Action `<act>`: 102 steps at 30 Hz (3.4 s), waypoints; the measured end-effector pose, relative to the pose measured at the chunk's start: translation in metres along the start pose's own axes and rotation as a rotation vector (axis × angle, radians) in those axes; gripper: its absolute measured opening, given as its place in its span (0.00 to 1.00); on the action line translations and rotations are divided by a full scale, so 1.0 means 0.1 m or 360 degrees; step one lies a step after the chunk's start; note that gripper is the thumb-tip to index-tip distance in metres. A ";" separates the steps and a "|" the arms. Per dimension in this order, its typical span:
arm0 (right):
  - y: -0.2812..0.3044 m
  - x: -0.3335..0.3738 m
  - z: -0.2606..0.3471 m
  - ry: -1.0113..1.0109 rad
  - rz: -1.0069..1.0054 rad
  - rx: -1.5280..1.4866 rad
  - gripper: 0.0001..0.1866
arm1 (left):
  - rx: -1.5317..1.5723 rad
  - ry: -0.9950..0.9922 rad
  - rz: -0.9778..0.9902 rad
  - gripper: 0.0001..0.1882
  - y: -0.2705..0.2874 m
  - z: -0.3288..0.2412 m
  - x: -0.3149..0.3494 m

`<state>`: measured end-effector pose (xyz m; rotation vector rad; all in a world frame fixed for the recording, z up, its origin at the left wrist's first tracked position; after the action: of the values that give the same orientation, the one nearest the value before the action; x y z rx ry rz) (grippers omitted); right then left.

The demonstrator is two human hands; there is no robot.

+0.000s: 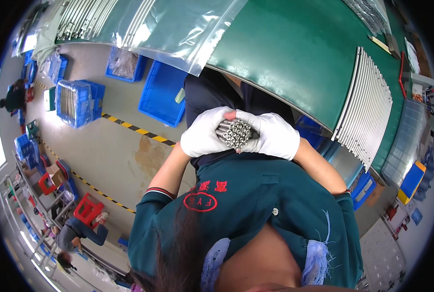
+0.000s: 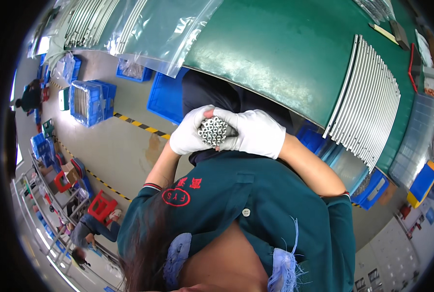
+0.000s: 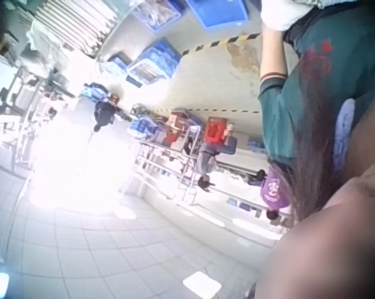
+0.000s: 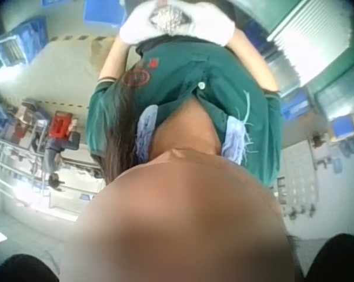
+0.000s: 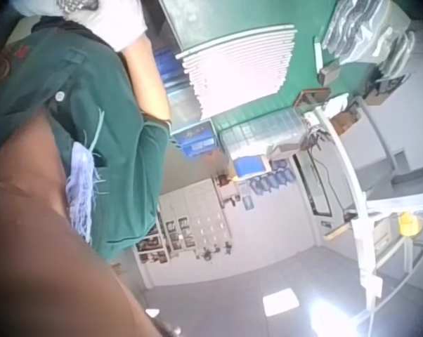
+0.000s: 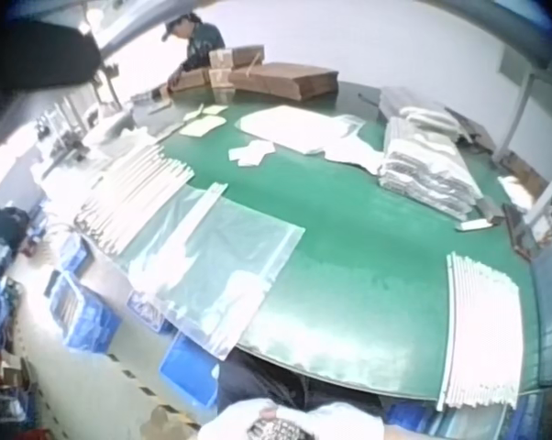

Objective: Organize thin metal rods, clean them using an air gun, and package them into plastic bags.

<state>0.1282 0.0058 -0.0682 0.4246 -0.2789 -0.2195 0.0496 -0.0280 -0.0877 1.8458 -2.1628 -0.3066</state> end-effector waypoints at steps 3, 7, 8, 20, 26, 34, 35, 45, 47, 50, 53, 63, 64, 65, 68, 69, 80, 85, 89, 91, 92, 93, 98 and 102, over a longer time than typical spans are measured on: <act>0.00 -0.02 -0.03 -0.0063 0.0024 -0.0030 0.40 | 0.0009 0.0011 -0.0009 0.30 0.00 0.06 0.01; -0.02 0.00 -0.01 -0.0046 0.0090 0.0067 0.41 | 0.0078 -0.0066 0.0011 0.29 -0.05 0.06 0.02; -0.04 0.00 0.00 -0.0031 0.0092 0.0038 0.39 | 0.0089 -0.0113 -0.0022 0.28 -0.04 0.03 0.02; -0.03 0.27 -0.08 -0.0196 -0.0323 -0.0509 0.45 | 0.1032 -0.0018 -0.1253 0.13 0.64 0.54 0.23; 0.10 0.24 0.47 -0.0048 -0.0320 0.0175 0.51 | 0.2042 -0.0518 -0.0766 0.15 0.59 -0.32 -0.07; 1.27 0.31 0.68 0.0093 -0.1008 -0.0027 0.36 | 0.1295 -0.1186 -0.0310 0.22 0.63 -2.06 -0.77; 1.40 0.26 0.49 0.0173 -0.1032 0.0091 0.30 | 0.0859 -0.0997 -0.0537 0.19 0.63 -2.04 -0.94; 1.51 0.04 -0.08 0.0561 -0.1102 0.0093 0.38 | 0.0458 -0.0696 -0.0489 0.30 0.31 -1.75 -1.46; 1.53 0.04 -0.12 0.0545 -0.1270 0.0395 0.39 | 0.0379 -0.0745 -0.0544 0.29 0.29 -1.70 -1.48; 1.57 0.03 -0.16 0.0542 -0.1228 -0.0010 0.33 | 0.0420 -0.0751 -0.0615 0.25 0.32 -1.72 -1.53; 1.56 0.17 -0.18 0.0228 -0.1262 -0.0581 0.28 | 0.0807 -0.0402 -0.0548 0.22 0.31 -1.56 -1.78; 0.91 0.20 -0.45 -0.0097 -0.0589 -0.2785 0.18 | -0.1365 -0.0112 -0.0920 0.34 1.06 -1.24 -1.38; 0.89 0.21 -0.44 -0.0134 -0.0616 -0.2769 0.18 | -0.1632 0.0053 -0.0957 0.34 1.18 -1.15 -1.27; 0.88 0.21 -0.42 -0.0141 -0.0607 -0.2766 0.18 | -0.1693 0.0197 -0.0912 0.33 1.25 -1.00 -1.23; 0.85 0.21 -0.40 -0.0132 -0.0574 -0.2784 0.18 | -0.1737 0.0223 -0.0944 0.25 1.40 -0.83 -1.21; 0.84 0.22 -0.38 -0.0132 -0.0568 -0.2780 0.18 | -0.1626 0.0274 -0.0862 0.21 1.44 -0.74 -1.25; 0.51 0.43 0.12 -0.0218 -0.0314 -0.1931 0.22 | -0.1538 -0.0095 -0.0834 0.12 1.11 -1.21 -1.11; 0.43 0.43 0.11 -0.0365 -0.0318 -0.1856 0.25 | -0.1251 -0.0156 -0.1023 0.12 1.19 -1.49 -1.07; 0.41 0.51 -0.08 -0.0422 -0.0382 -0.2075 0.19 | -0.1500 -0.0749 -0.0214 0.10 -0.05 -1.86 -0.90; 0.53 0.65 0.08 -0.0256 -0.0540 -0.2203 0.12 | -0.1150 -0.0865 -0.0301 0.10 -0.08 -2.02 -0.61; 0.50 0.64 0.12 -0.0174 -0.0357 -0.2408 0.12 | -0.1081 -0.0831 -0.0268 0.10 -0.04 -2.03 -0.54; 0.49 0.64 0.16 -0.0088 -0.0168 -0.2605 0.12 | -0.1106 -0.0781 -0.0307 0.11 0.02 -2.01 -0.49; 0.68 0.56 0.14 -0.0040 -0.0237 -0.2458 0.12 | -0.1112 -0.0824 -0.0207 0.16 -0.12 -2.15 -0.50; 0.94 0.30 0.11 -0.0224 -0.0634 -0.1748 0.05 | -0.1005 -0.1245 -0.0166 0.07 -0.74 -2.18 -0.41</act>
<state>0.1676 0.0773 -0.0111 -0.6366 -0.1725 -0.7423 0.1992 0.0049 0.0892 1.5854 -1.9843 -1.7443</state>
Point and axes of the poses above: each hand's wrist, its own x-axis away from the middle knuckle, its own y-axis out of the back of the hand, z = x × y, the point moved 10 cm from there along -x, towards the middle knuckle, and after that the axes turned 1 degree about z, right-handed, at the moved point
